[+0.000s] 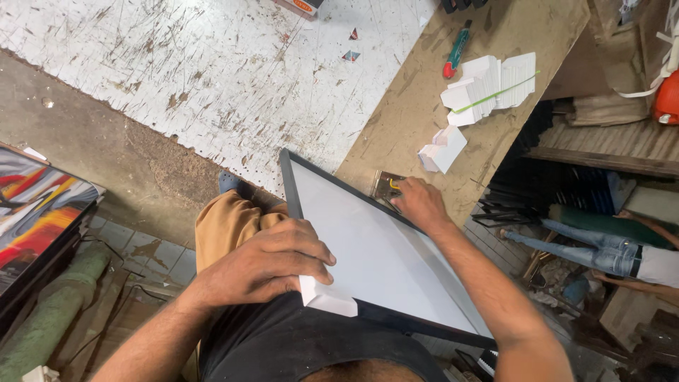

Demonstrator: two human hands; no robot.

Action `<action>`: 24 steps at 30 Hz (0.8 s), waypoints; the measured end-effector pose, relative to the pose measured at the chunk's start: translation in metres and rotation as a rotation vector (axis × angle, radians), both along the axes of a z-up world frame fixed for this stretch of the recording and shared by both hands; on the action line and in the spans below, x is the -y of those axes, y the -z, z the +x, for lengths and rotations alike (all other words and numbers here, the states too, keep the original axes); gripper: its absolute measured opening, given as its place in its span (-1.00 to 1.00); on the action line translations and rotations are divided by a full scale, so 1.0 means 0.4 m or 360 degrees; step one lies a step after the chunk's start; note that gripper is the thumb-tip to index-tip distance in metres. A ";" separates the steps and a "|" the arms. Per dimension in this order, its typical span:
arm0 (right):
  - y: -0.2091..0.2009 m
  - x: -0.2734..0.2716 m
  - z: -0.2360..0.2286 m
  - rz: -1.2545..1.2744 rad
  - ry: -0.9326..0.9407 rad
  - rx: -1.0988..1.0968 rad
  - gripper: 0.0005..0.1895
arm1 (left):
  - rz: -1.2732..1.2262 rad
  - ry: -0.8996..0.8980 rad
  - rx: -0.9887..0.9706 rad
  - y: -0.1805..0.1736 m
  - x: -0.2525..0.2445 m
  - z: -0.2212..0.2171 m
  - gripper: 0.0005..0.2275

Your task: The person assembles picture frames by placing printed images into black frames, folding white cardboard backing over the edges, and securing the backing with a staple gun. The person repeatedly handles frames and backing pieces, stacking completed frames on the workbench.

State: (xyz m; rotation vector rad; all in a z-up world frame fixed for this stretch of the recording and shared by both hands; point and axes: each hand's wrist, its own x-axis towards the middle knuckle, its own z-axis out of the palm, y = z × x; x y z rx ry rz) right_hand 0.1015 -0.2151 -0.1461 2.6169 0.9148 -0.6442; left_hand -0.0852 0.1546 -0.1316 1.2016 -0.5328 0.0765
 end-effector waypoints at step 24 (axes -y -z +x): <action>-0.214 -0.166 -0.083 0.0889 0.0744 -0.1205 -0.55 | -0.0072 0.0133 0.0108 0.071 0.022 -0.060 -0.73</action>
